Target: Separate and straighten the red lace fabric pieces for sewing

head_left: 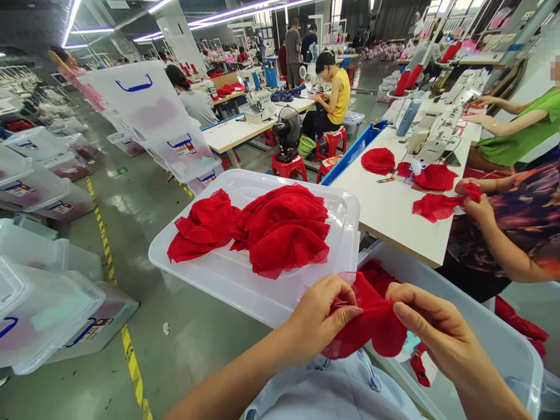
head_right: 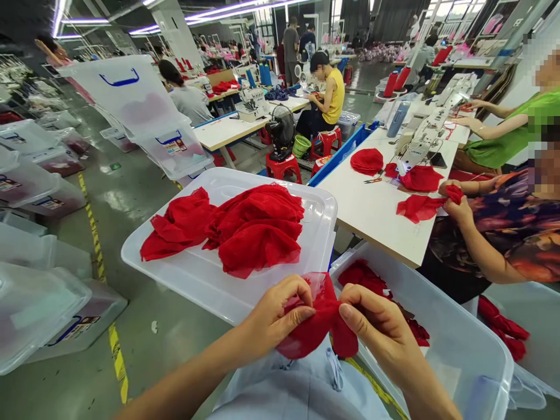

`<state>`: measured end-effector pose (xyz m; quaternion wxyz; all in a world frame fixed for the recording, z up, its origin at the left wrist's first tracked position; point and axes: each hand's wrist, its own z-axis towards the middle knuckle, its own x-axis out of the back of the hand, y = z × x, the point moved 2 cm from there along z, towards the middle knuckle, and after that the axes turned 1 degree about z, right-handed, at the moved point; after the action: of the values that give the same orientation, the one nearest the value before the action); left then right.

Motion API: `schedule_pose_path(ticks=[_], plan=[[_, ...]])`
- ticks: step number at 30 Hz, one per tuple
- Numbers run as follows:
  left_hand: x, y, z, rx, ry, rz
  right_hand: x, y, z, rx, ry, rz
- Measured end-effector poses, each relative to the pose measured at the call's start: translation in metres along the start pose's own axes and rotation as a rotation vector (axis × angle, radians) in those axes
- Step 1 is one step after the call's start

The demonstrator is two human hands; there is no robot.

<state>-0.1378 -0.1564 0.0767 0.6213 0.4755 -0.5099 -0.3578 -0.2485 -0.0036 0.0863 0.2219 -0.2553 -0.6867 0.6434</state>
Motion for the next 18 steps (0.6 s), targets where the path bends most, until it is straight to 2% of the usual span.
schedule_pose_path(ticks=[5,9,12,15,18], plan=[[0.003,-0.004,-0.003,0.101,0.116,-0.096,-0.001,-0.005,0.0,0.008,0.074,-0.047],[0.006,-0.001,-0.002,0.043,0.071,-0.102,-0.003,-0.003,0.0,0.002,0.065,-0.045],[0.007,-0.001,0.0,0.048,0.034,-0.104,-0.003,-0.002,0.0,0.006,0.065,-0.042],[0.008,0.0,0.002,0.03,0.037,-0.069,-0.002,0.0,0.0,0.001,0.051,-0.041],[0.011,0.004,0.002,0.002,0.03,-0.06,-0.002,0.004,-0.002,-0.037,-0.042,-0.027]])
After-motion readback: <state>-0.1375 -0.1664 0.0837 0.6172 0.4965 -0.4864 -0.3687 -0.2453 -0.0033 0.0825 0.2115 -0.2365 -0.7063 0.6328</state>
